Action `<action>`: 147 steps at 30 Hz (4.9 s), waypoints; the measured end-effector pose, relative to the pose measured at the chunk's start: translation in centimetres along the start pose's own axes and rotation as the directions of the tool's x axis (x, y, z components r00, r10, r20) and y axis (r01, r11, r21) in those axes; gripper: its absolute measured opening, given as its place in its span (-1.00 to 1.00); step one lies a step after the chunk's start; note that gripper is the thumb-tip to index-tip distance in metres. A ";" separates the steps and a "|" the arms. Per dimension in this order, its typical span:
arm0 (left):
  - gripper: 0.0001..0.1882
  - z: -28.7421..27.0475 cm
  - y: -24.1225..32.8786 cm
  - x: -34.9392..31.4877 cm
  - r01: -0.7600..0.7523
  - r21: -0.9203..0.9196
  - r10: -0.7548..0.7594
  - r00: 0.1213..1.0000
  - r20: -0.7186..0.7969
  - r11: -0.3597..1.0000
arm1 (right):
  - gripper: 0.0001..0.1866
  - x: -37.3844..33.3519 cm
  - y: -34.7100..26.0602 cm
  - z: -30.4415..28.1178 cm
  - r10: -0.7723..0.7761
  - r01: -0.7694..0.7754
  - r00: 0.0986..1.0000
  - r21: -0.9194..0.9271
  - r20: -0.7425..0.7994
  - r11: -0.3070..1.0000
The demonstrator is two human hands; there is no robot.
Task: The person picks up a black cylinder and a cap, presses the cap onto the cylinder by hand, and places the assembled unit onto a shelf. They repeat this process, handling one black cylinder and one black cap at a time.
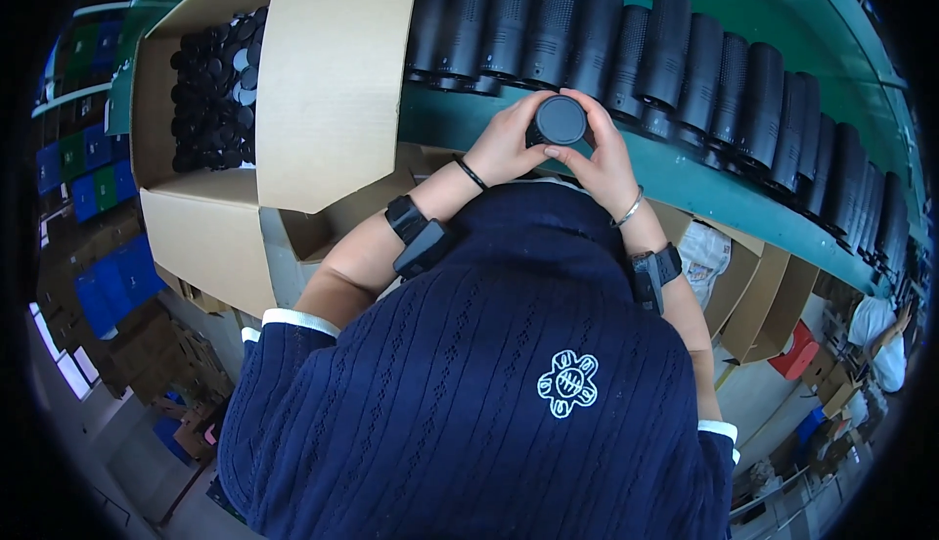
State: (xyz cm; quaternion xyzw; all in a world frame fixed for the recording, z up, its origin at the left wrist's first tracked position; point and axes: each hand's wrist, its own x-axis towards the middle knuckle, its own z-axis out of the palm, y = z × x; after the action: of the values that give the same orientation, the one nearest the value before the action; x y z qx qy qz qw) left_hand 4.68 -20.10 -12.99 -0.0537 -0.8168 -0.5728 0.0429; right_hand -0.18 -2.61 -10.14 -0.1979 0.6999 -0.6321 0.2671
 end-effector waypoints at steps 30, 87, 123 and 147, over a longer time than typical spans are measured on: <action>-0.41 0.2 7.0 0.0 -0.200 0.644 0.323 0.943 -0.078 0.739 | -0.54 -0.2 -3.7 -4.2 0.080 -0.091 0.981 0.056 0.177 0.994; -0.32 0.0 0.4 -0.4 0.281 -0.707 -0.407 0.913 -0.010 0.649 | -0.30 4.3 -0.5 -3.6 0.052 -0.044 0.934 -0.028 0.353 0.999; -0.33 0.6 0.0 -1.0 0.303 -0.655 -0.344 0.936 0.069 0.692 | -0.42 3.9 -1.4 -2.0 0.102 -0.107 0.959 0.003 0.266 0.994; -0.38 -1.4 -0.2 -0.2 0.258 -0.167 -0.264 0.964 -0.014 0.951 | -0.36 4.9 0.7 -0.9 0.112 -0.120 0.979 0.039 0.169 0.992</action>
State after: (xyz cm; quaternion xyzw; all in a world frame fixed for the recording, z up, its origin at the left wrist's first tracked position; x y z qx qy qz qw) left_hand 4.90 -21.46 -12.73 0.0618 -0.7660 -0.6395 -0.0232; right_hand -4.53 -4.90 -11.38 -0.2022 0.6699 -0.6137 0.3657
